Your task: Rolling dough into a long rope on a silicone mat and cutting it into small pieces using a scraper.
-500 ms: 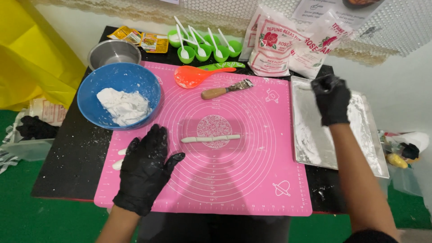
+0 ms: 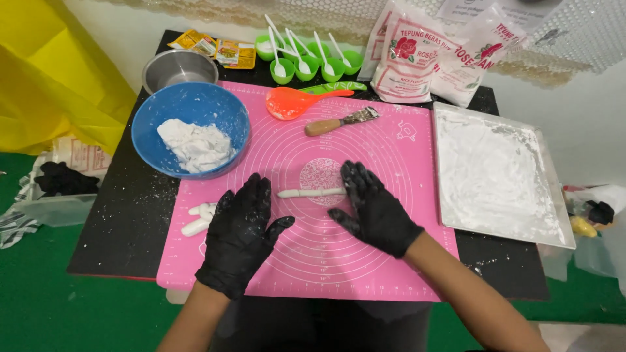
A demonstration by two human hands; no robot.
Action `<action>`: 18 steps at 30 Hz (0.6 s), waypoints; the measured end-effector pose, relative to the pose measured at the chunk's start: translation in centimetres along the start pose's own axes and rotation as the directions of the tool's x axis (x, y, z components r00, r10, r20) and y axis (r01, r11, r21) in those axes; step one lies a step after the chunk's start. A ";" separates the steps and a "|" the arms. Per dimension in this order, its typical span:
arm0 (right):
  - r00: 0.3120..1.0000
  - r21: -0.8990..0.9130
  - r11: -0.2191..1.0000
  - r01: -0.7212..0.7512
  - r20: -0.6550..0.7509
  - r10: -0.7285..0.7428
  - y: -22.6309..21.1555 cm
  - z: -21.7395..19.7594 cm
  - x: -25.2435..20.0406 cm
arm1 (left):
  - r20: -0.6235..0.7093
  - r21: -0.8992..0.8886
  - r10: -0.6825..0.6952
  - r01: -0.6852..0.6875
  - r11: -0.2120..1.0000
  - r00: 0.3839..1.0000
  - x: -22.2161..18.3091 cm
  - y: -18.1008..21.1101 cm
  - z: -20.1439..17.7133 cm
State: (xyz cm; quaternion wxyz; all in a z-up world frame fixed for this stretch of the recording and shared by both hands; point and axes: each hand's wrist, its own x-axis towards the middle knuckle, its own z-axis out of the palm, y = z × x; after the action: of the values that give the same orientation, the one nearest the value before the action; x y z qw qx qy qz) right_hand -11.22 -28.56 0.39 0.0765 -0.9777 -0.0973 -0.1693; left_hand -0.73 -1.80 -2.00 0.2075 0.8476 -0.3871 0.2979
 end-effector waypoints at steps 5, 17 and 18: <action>0.999 -0.030 1.000 0.000 0.045 0.001 -3.5 -2.4 -3.3 | 0.023 0.032 0.000 -0.001 0.999 1.000 -0.7 -0.9 0.0; 0.999 0.069 0.996 -0.054 0.010 0.054 -7.8 -4.6 -8.1 | 0.054 0.005 0.045 -0.046 0.999 0.997 -0.2 -0.7 -1.7; 0.998 0.069 0.996 -0.057 0.009 0.056 -7.7 -3.6 -7.6 | 0.055 0.004 0.047 -0.048 0.999 0.997 -0.1 -0.6 -1.8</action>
State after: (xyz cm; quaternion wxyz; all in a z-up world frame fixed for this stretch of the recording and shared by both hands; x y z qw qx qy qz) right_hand -21.07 -23.02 2.01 0.1146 -0.9775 -0.0757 -0.1600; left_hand -0.93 -0.27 -0.83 0.1873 0.8466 -0.4120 0.2802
